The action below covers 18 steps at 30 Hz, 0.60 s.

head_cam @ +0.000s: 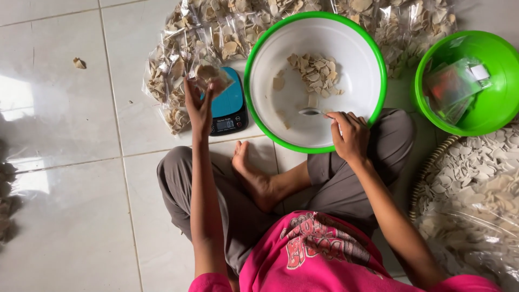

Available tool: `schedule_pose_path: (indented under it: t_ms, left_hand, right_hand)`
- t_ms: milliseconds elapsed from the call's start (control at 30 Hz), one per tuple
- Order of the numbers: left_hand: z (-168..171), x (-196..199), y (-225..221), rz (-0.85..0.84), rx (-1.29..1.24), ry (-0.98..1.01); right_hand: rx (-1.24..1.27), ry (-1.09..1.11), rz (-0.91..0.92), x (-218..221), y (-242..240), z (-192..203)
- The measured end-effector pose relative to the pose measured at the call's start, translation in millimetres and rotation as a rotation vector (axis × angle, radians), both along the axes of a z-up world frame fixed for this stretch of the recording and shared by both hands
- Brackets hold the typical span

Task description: The person scoops dried mushroom slices from a large green-rimmed bowl into small plastic bags using a spoon. They place the filled bags on a digital scale to check the weight, then set the bags aside. The person repeats this process continuously.

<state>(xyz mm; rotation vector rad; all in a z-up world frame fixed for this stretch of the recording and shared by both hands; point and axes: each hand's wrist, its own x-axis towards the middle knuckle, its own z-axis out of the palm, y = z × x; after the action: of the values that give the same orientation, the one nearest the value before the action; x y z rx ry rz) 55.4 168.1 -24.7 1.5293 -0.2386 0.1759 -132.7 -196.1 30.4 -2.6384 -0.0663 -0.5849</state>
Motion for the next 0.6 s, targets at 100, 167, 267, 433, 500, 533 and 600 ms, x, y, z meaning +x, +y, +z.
schedule_pose_path:
  t_ms: [100,167,267,433,500,533,600]
  left_hand:
    - [-0.7,1.6,8.6,-0.017,0.076,0.033]
    - [-36.0,3.7,20.6,-0.008,0.11,0.023]
    - [-67.9,2.5,32.1,0.029,0.177,0.041]
    - [-20.5,-5.4,16.2,0.06,0.318,0.078]
    - [-2.1,-7.1,12.7,0.117,0.533,0.045]
    - [-5.7,-5.4,14.8,0.121,0.531,0.061]
    - [-12.1,-1.1,20.6,0.184,0.737,-0.019]
  right_hand:
    - [-0.037,0.027,0.014,-0.8,-2.4,-4.1]
    - [-0.035,0.024,0.018,-0.9,-0.1,3.1]
    - [-0.029,0.03,0.011,-0.9,1.3,1.1]
    - [-0.045,0.068,0.005,1.0,2.4,-1.6]
    - [-0.026,0.08,-0.02,0.7,1.0,-5.3]
    - [-0.029,0.094,-0.012,0.7,1.3,-3.6]
    - [-0.034,0.076,-0.003,1.8,3.3,-1.0]
